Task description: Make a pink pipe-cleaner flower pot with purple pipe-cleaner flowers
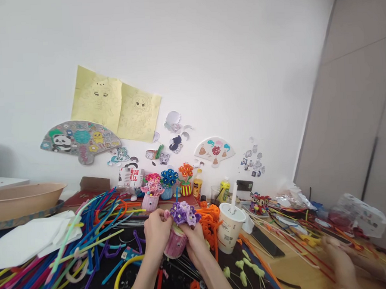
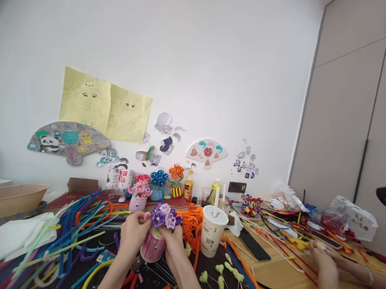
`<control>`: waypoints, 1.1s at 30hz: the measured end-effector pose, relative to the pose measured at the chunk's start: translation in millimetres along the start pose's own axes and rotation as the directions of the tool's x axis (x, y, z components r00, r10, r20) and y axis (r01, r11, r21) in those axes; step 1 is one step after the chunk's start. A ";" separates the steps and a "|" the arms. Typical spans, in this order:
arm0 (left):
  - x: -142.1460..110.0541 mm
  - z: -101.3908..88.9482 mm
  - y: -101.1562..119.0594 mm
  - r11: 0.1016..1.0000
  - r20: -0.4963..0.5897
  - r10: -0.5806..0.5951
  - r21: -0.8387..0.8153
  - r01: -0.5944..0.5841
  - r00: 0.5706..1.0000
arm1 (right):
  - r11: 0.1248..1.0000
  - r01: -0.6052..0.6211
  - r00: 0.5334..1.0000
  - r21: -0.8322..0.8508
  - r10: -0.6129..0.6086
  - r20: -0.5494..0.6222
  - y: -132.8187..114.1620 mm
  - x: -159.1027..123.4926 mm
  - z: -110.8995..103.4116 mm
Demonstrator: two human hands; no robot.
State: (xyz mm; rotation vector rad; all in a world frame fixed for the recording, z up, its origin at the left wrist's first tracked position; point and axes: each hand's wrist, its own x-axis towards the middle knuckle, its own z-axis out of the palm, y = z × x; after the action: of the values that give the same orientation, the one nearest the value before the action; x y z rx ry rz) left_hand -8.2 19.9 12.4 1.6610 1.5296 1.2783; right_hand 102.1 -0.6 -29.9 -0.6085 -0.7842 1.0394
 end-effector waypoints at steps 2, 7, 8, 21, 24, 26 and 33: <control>-1.7 -1.3 2.5 1.000 0.004 -0.016 -0.008 0.016 1.000 | 1.000 -0.004 1.000 0.012 0.004 0.007 -0.3 0.3 0.3; -5.3 -3.0 8.9 0.996 0.011 -0.077 -0.046 0.077 0.997 | 1.000 -0.007 1.000 0.025 0.007 0.009 -1.8 1.7 1.9; -5.6 -2.9 9.2 0.994 0.014 -0.090 -0.055 0.090 0.996 | 1.000 -0.008 1.000 0.024 0.008 0.004 -2.3 1.4 2.6; -0.7 1.8 -1.3 0.952 0.093 -0.142 -0.261 0.162 0.985 | 1.000 -0.030 0.999 0.001 0.030 -0.042 -2.6 -0.7 5.0; -0.2 2.6 -2.1 0.915 0.235 -0.091 -0.364 0.175 0.968 | 1.000 -0.027 0.999 -0.005 0.027 -0.024 -5.9 1.2 5.6; -2.0 2.9 -1.5 0.887 0.317 -0.042 -0.425 0.182 0.947 | 0.999 -0.050 0.999 -0.001 0.050 -0.007 -9.3 2.0 5.8; -6.9 3.2 -9.3 0.778 0.457 0.059 -0.578 0.246 0.887 | 0.990 -0.112 0.993 0.083 0.110 0.038 -19.5 5.1 0.1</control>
State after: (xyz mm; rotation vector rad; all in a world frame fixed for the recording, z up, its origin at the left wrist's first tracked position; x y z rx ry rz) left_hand -8.8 15.9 1.0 1.2850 0.7671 1.0726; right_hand 113.5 -3.5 -13.6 -0.5682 -0.7372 1.1816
